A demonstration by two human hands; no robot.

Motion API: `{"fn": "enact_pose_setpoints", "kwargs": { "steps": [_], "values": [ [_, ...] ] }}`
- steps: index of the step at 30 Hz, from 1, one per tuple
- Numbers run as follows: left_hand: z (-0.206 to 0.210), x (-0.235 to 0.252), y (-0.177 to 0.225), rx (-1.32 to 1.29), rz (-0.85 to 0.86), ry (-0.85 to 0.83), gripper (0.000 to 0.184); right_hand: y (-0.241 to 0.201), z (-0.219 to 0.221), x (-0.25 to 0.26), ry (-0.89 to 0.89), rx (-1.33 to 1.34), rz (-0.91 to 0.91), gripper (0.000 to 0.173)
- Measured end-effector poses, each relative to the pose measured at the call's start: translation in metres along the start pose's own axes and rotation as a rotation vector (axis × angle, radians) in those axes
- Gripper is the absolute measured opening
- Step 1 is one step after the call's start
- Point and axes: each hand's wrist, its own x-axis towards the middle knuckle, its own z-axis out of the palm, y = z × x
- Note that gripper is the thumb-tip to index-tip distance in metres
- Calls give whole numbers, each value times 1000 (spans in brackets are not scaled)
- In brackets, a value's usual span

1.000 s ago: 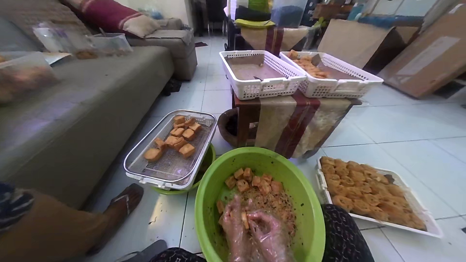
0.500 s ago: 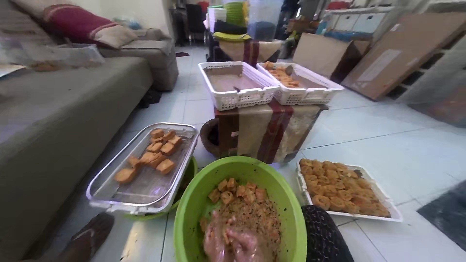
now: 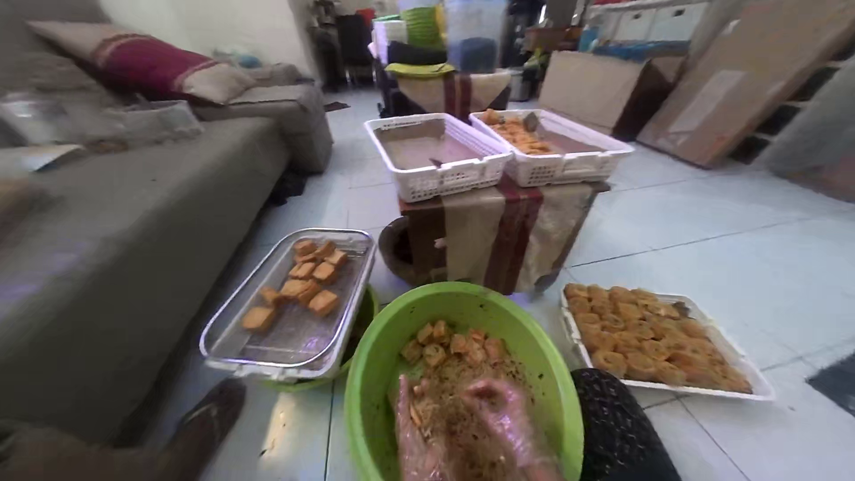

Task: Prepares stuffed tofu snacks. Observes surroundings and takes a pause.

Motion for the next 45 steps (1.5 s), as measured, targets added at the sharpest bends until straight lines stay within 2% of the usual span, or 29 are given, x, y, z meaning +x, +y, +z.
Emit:
{"fn": "enact_pose_setpoints", "kwargs": {
  "steps": [1, 3, 4, 6, 8, 10, 13, 17, 21, 22, 25, 27, 30, 32, 34, 38, 42, 45],
  "values": [
    [3, 0, 3, -63, 1, 10, 38, 4, -9, 6, -88, -165, 64, 19],
    [5, 1, 5, -190, -2, 32, 40, -1, -24, 15, -394, -523, 206, 41],
    [5, 2, 4, -242, 3, 36, 40, -5, -25, 17, -477, -578, 205, 49],
    [4, 4, 1, -297, 5, 22, 43, -17, -19, 15, -521, -381, 116, 64],
    [-4, 2, -2, -218, -7, -3, 50, -27, -5, 6, -551, -92, 10, 84],
    [-8, 3, -4, -111, 45, -20, 55, -23, 13, 2, -545, -38, -118, 92],
    [-15, 8, -10, 16, 139, -38, 60, -18, 26, 1, -482, -31, -59, 82],
    [-6, 2, -14, 25, 170, -67, 66, -21, 25, 4, -361, -47, 20, 71],
    [-5, 4, -14, 188, 213, -135, 70, -35, 12, 6, -358, -112, 147, 53],
    [-4, 4, -14, 264, 225, -116, 65, -38, 10, 5, -353, -132, 164, 48],
    [1, 2, -17, 486, 278, 84, 45, -35, 9, 3, -328, -186, 147, 38],
    [4, 0, -15, 546, 265, 194, 41, -35, 8, 1, -324, -202, 133, 36],
    [9, -4, -11, 547, 225, 288, 39, -38, 13, -2, -258, -108, 110, 34],
    [5, -2, -14, 570, 227, 291, 39, -45, 16, -6, -239, -58, 101, 34],
    [1, 2, -19, 568, 257, 288, 39, -44, 21, -14, -212, -40, 14, 32],
    [3, 2, -20, 391, 161, 235, 40, -31, 31, -23, -168, -216, -123, 25],
    [5, -2, -20, 454, 123, 236, 29, -42, 31, -4, -271, -440, -33, 19],
    [4, 1, -22, 466, 123, 275, 24, -50, 35, 9, -385, -564, -13, 22]
  ]
}}
